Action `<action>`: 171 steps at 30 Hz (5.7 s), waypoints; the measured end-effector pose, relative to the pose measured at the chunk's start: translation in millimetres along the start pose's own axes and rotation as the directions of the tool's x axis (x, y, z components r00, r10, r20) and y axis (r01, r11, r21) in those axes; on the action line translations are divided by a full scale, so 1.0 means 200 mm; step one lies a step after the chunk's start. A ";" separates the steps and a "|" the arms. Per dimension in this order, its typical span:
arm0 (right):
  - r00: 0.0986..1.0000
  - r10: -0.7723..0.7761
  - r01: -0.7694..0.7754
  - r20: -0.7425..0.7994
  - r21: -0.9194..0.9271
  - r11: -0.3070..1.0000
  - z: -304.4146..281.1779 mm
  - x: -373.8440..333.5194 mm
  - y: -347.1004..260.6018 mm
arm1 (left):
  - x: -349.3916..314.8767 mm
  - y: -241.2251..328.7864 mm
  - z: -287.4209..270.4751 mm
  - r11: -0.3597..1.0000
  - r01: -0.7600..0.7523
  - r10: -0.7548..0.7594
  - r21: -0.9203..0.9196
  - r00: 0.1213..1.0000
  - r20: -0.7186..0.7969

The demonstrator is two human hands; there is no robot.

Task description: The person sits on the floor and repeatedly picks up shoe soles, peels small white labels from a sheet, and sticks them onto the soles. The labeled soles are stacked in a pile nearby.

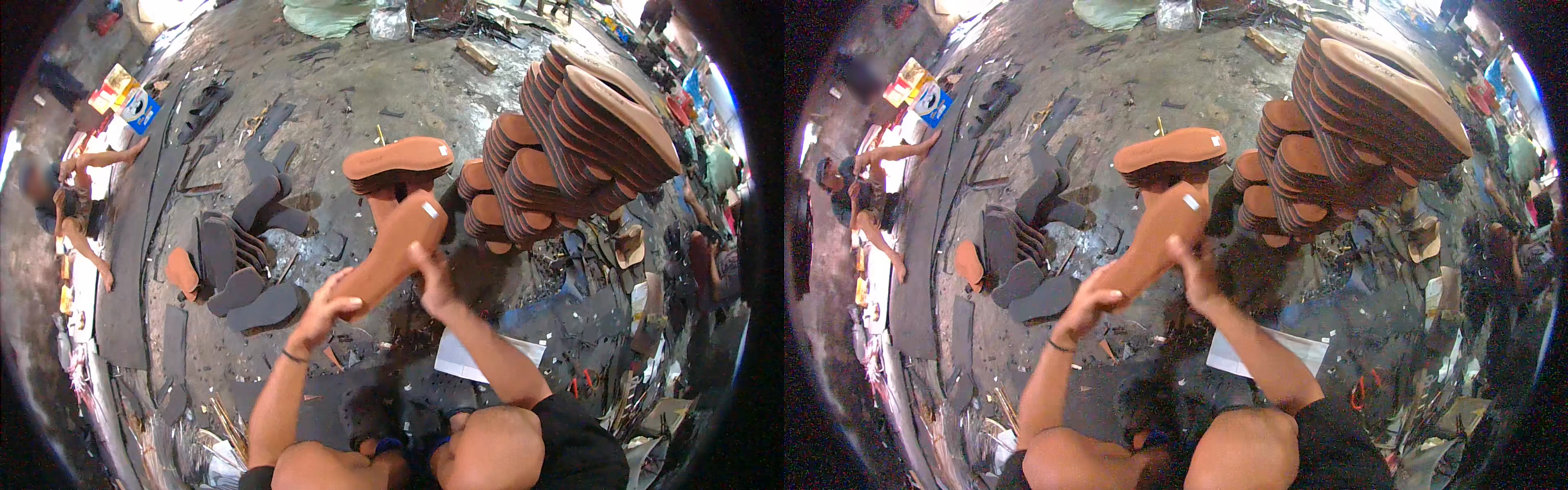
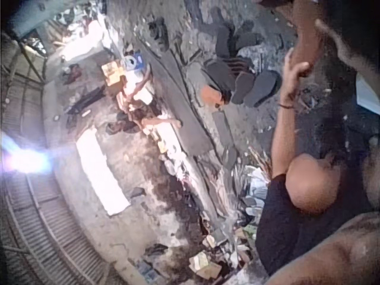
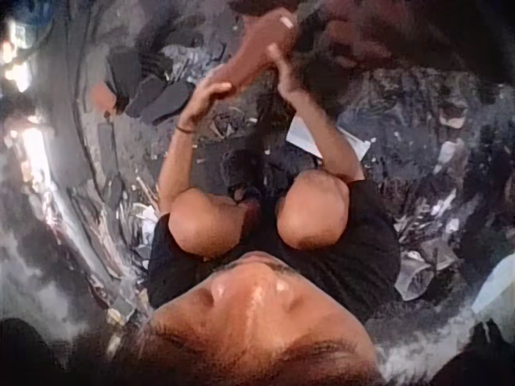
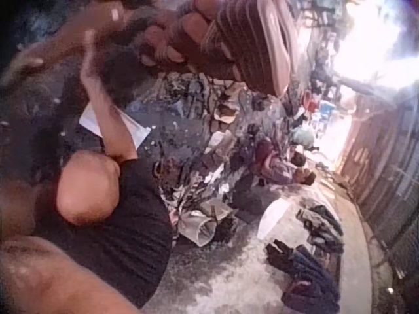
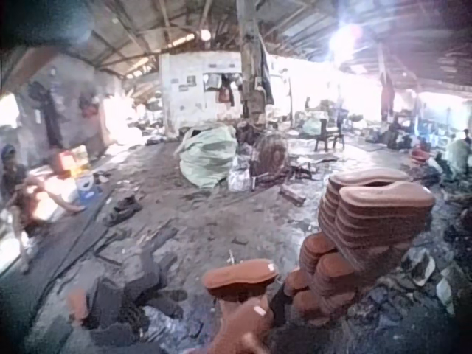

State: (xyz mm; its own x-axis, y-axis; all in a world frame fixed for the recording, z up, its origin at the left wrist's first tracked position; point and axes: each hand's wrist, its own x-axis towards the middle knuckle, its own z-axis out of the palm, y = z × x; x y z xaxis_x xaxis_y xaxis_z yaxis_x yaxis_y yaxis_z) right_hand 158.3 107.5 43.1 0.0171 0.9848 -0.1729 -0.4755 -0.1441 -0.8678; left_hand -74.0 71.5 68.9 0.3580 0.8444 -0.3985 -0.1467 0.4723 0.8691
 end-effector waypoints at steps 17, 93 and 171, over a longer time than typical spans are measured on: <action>0.950 0.187 -0.207 -0.249 -0.060 0.976 -0.15 0.47 0.00 | 0.82 0.03 -0.17 0.937 -0.231 0.339 0.262 0.782 -0.523; 0.740 0.407 0.330 0.535 -0.817 0.473 0.06 -0.49 0.50 | -0.07 -0.48 0.12 0.565 0.280 0.452 0.776 0.682 -0.575; 0.851 -0.001 0.406 0.525 -0.657 0.636 0.25 -0.40 -0.30 | -0.39 -0.24 0.41 0.917 -0.223 0.089 -0.329 0.921 -0.378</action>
State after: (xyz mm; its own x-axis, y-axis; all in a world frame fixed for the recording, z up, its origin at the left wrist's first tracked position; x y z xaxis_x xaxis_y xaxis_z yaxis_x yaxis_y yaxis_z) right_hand 140.5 42.8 132.0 -0.4465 0.8893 0.0986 0.2822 0.2445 -0.9277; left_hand -20.1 -38.6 82.0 -0.0318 0.9156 -0.4008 -0.5181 0.3278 0.7900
